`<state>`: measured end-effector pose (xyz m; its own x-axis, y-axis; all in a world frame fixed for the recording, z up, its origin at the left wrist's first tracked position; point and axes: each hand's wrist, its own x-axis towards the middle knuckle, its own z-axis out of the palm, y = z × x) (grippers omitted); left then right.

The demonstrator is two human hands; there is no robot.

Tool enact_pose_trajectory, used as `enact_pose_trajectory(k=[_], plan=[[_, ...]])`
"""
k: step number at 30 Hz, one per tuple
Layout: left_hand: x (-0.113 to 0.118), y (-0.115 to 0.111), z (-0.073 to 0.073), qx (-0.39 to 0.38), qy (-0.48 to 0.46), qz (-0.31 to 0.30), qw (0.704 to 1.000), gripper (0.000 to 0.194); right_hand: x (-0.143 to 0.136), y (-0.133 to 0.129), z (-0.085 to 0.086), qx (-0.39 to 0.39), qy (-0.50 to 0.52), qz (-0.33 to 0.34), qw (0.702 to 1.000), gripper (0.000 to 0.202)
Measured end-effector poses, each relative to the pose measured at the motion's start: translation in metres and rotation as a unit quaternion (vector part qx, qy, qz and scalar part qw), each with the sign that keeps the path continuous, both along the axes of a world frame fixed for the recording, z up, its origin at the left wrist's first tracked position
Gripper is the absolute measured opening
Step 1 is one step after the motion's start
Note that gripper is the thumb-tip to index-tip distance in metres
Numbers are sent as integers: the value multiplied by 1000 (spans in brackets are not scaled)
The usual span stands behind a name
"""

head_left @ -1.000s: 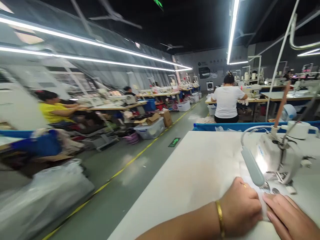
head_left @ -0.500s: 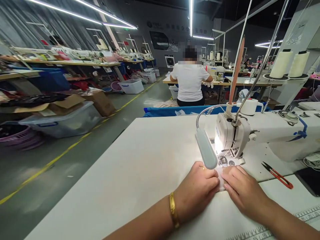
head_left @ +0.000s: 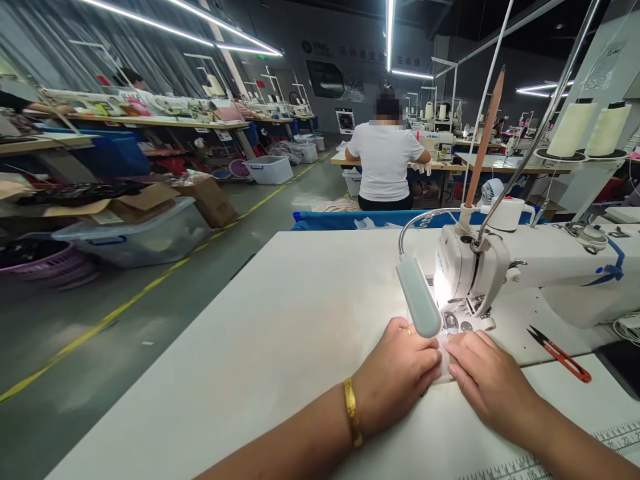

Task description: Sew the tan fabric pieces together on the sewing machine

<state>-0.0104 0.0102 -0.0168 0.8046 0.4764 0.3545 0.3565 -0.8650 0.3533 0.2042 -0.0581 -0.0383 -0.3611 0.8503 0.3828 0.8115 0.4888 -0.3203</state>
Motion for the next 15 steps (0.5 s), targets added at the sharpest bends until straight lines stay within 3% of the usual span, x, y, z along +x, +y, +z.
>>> enact_pose_trajectory(k=[8, 15], plan=[[3, 10, 3, 25, 7, 15, 1000, 15, 3, 1, 3, 2, 14, 1, 1000, 24], [3, 3, 1, 41, -6, -2, 999, 24, 8, -2, 3, 4, 37, 18, 999, 24]])
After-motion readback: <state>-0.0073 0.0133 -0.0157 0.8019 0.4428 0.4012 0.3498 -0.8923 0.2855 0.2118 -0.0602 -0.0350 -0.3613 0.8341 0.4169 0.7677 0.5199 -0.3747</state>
